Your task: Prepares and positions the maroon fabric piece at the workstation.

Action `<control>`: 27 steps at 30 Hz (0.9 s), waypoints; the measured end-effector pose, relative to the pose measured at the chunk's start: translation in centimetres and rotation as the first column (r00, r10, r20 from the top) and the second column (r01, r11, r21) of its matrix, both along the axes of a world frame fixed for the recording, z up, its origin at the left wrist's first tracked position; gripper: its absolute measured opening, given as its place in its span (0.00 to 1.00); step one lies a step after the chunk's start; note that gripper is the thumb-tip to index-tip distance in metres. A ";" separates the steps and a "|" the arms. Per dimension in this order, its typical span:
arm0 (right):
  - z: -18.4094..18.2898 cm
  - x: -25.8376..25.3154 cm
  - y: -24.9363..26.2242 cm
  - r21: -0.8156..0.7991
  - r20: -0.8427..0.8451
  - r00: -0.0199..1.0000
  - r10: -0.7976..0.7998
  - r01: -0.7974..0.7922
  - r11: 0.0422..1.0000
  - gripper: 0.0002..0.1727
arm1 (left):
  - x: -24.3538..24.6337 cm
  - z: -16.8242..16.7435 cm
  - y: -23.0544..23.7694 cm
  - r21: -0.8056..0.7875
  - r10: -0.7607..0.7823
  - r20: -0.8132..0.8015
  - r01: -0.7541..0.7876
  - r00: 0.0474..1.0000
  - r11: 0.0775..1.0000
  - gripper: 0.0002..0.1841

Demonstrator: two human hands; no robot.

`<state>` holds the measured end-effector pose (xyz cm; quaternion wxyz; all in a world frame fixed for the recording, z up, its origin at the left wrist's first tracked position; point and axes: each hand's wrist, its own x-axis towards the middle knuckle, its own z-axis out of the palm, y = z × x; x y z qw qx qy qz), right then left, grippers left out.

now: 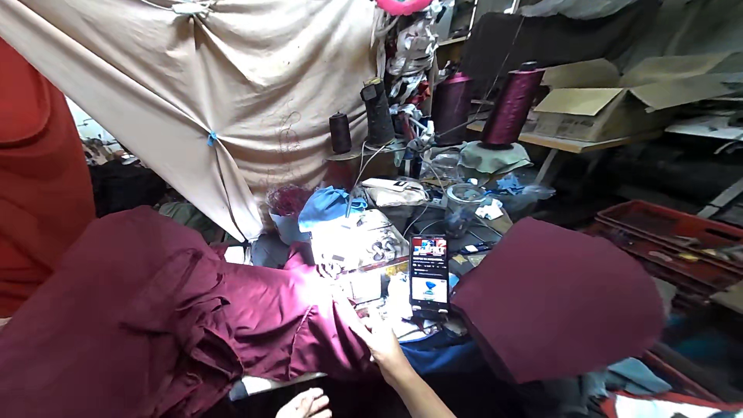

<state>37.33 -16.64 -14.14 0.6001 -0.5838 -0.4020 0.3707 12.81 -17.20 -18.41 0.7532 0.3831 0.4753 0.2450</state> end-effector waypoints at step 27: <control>-0.4 0.7 -2.6 -0.084 -0.080 0.987 0.140 -0.147 0.986 0.12 | 4.0 3.6 3.4 0.551 0.794 0.115 -0.704 0.596 0.449 0.26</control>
